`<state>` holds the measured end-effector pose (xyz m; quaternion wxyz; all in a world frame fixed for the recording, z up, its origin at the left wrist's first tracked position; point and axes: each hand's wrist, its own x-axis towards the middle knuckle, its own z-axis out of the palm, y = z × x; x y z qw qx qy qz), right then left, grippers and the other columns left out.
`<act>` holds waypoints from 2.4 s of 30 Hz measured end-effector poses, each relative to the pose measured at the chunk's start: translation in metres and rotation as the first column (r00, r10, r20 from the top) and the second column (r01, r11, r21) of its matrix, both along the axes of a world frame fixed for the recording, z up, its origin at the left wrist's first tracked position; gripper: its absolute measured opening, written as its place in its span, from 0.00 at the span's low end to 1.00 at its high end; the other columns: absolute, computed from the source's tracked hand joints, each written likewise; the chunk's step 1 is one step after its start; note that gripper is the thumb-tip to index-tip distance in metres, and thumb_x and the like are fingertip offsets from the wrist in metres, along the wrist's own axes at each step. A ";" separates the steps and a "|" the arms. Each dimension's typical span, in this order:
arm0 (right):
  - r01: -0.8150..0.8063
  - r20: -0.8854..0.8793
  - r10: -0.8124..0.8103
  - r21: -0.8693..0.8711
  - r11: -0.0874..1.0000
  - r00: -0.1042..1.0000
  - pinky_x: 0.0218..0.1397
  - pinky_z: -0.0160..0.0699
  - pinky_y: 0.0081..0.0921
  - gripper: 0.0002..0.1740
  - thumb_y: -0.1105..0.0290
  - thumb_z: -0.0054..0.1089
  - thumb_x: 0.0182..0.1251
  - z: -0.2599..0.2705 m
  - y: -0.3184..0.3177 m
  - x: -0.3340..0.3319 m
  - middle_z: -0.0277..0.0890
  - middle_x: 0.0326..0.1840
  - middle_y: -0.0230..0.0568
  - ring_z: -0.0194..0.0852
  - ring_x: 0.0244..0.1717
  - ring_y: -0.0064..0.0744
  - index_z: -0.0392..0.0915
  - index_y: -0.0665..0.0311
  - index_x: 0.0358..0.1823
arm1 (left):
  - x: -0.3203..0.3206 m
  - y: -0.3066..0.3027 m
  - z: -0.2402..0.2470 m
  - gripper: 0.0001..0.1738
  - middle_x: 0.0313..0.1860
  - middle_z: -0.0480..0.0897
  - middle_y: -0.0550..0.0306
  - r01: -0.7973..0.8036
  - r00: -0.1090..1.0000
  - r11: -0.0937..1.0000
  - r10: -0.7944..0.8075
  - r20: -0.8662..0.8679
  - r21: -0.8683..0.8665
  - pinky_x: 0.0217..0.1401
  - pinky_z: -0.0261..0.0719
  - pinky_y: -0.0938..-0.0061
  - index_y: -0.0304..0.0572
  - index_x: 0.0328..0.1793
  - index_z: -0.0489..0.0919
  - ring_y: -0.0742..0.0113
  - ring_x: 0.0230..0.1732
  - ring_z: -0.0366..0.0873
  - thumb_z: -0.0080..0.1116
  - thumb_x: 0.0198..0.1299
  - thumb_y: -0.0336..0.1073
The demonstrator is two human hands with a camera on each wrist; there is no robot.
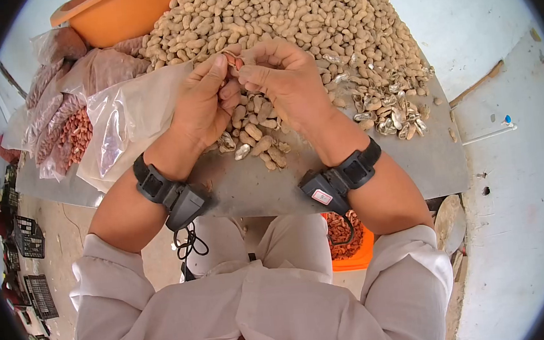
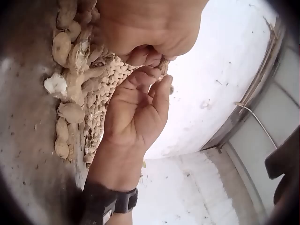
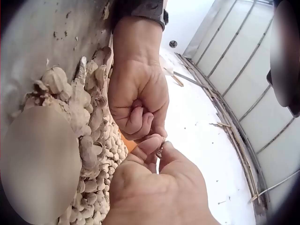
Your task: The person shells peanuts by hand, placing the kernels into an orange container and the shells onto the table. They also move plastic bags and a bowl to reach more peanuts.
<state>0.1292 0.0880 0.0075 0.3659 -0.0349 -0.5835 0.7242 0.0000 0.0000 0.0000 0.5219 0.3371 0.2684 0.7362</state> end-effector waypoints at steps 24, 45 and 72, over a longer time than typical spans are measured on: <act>0.554 -0.247 -0.687 0.789 0.267 0.683 0.41 0.76 0.25 0.08 0.80 0.55 0.54 0.026 0.002 0.009 0.79 0.36 0.38 0.78 0.37 0.35 0.80 0.63 0.34 | -0.010 0.002 -0.003 0.09 0.26 0.72 0.59 0.311 0.898 0.950 -0.281 0.340 -0.036 0.16 0.57 0.87 0.33 0.43 0.75 0.79 0.18 0.58 0.48 0.65 0.33; 0.490 -0.506 -0.827 0.801 -0.345 0.245 0.51 0.73 0.39 0.11 0.72 0.59 0.50 0.006 0.094 0.061 0.74 0.44 0.37 0.70 0.47 0.45 0.80 0.59 0.37 | -0.045 0.009 0.086 0.10 0.24 0.77 0.64 -0.421 -0.226 0.867 -0.385 -0.895 -0.267 0.24 0.66 0.80 0.39 0.39 0.82 0.77 0.22 0.69 0.61 0.57 0.38; 0.448 -0.322 -0.875 0.883 -0.140 0.362 0.55 0.70 0.42 0.10 0.69 0.57 0.54 0.000 0.093 0.055 0.72 0.46 0.39 0.68 0.51 0.47 0.79 0.55 0.40 | -0.066 -0.017 0.110 0.14 0.39 0.82 0.45 -0.594 -0.798 0.803 -0.595 -0.095 -0.033 0.42 0.77 0.60 0.39 0.38 0.83 0.49 0.42 0.80 0.57 0.49 0.39</act>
